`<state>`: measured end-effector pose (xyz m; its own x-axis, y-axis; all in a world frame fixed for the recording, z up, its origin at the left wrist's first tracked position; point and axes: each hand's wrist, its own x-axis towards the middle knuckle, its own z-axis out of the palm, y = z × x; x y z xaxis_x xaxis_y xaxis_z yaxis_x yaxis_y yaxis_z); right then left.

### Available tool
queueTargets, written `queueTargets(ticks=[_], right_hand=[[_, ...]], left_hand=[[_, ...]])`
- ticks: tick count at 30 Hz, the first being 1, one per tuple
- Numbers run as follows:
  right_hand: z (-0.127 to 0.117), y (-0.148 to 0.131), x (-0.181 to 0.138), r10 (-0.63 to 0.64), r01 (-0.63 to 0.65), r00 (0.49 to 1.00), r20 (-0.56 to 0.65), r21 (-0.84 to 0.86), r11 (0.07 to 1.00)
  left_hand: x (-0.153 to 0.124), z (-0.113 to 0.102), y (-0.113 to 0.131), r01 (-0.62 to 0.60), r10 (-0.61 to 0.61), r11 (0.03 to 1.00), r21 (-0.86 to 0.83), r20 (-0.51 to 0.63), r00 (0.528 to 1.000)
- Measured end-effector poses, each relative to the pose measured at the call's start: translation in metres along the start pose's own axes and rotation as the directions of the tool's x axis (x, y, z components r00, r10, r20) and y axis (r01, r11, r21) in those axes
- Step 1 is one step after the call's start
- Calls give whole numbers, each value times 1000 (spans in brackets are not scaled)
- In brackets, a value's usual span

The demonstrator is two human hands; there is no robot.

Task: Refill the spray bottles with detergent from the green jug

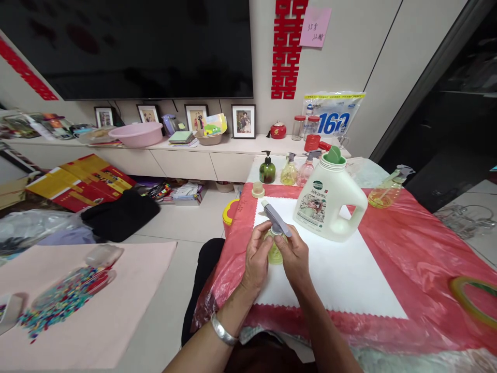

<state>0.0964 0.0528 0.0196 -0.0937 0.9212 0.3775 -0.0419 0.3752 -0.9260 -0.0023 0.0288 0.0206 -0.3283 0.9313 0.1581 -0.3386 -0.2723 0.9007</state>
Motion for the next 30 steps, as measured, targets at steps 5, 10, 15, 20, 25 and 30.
queueTargets(ticks=[5, 10, 15, 20, 25, 30], right_hand=[[6, 9, -4, -13, 12, 997, -73, -11, 1000], [10, 18, -6, 0, 0, 991, -133, -2, 1000], [2, 6, -5, -20, 22, 999, -43, 45, 999], [-7, 2, -3, -33, 29, 999, 33, 105, 994], [-3, 5, -2, -37, 36, 999, 9, 108, 993], [0, 7, -5, 5, -3, 1000, -15, 141, 990]], left_hand=[[-1, 6, 3, -1, 1, 1000, -25, -10, 1000], [0, 12, 7, 7, -9, 999, -43, -42, 999], [1, 11, 6, 0, -1, 999, -32, -37, 999], [2, 8, 1, -17, 16, 1000, -21, -19, 1000], [3, 9, -2, 1, -5, 995, -98, -42, 999], [1, 10, -1, -35, 33, 995, -89, -25, 999]])
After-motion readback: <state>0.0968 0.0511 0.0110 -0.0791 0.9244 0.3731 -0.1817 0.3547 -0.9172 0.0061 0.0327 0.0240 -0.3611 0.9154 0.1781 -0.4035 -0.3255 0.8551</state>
